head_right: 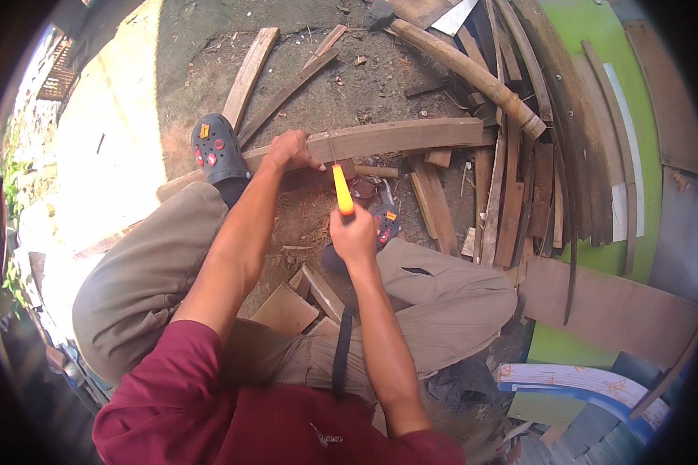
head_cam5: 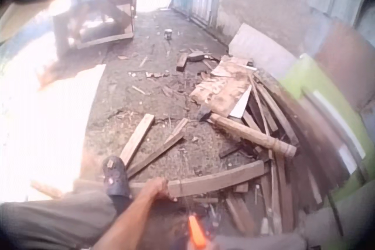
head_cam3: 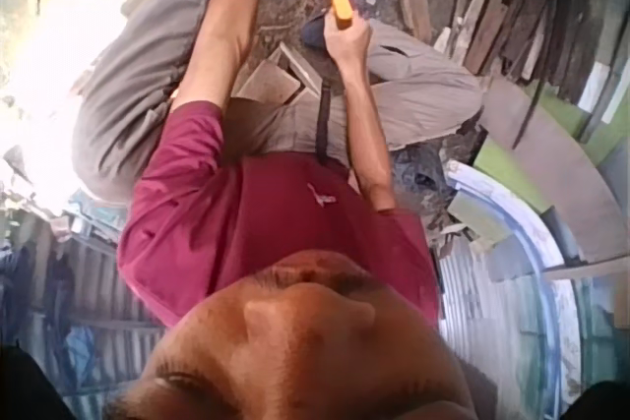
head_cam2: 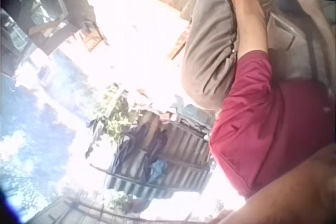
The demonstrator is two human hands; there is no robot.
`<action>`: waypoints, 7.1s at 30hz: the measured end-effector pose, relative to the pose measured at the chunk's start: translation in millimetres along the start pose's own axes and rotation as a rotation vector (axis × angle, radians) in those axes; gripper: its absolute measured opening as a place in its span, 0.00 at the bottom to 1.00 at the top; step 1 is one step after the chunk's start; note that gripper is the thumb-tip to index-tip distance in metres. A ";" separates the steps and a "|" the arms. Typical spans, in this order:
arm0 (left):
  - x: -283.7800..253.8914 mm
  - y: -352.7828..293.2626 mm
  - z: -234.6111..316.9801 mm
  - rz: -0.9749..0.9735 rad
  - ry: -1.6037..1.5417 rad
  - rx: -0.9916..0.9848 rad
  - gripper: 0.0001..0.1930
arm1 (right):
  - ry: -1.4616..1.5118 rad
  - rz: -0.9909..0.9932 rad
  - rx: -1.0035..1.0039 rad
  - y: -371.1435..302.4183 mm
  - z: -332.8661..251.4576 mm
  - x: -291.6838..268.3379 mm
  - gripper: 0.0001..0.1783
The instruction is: The person sits on the ground and uses a hand saw to cut a long wooden plank. They hold the plank steady with their left hand and saw with their right hand, periodically adjusting the plank's position.
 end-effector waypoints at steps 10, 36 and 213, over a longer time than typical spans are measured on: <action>-3.8 8.8 -19.4 -0.078 -0.041 0.016 0.46 | 0.036 0.000 0.015 -122.5 -8.5 -57.7 0.09; 11.3 -5.0 -1.3 -0.012 -0.005 0.081 0.45 | -0.131 0.001 -0.018 46.0 -7.6 24.7 0.14; -15.9 -75.3 -45.2 0.061 0.052 0.087 0.37 | -0.394 0.760 -0.045 -24.4 154.0 -80.3 0.26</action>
Point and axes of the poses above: each hand's wrist, its own y-axis towards the middle knuckle, its own x-axis out of the palm, z = x × y, the point moved 5 cm from there along y, towards the middle knuckle, and after that the axes turned 5 degrees about y, right-handed, at the moved point
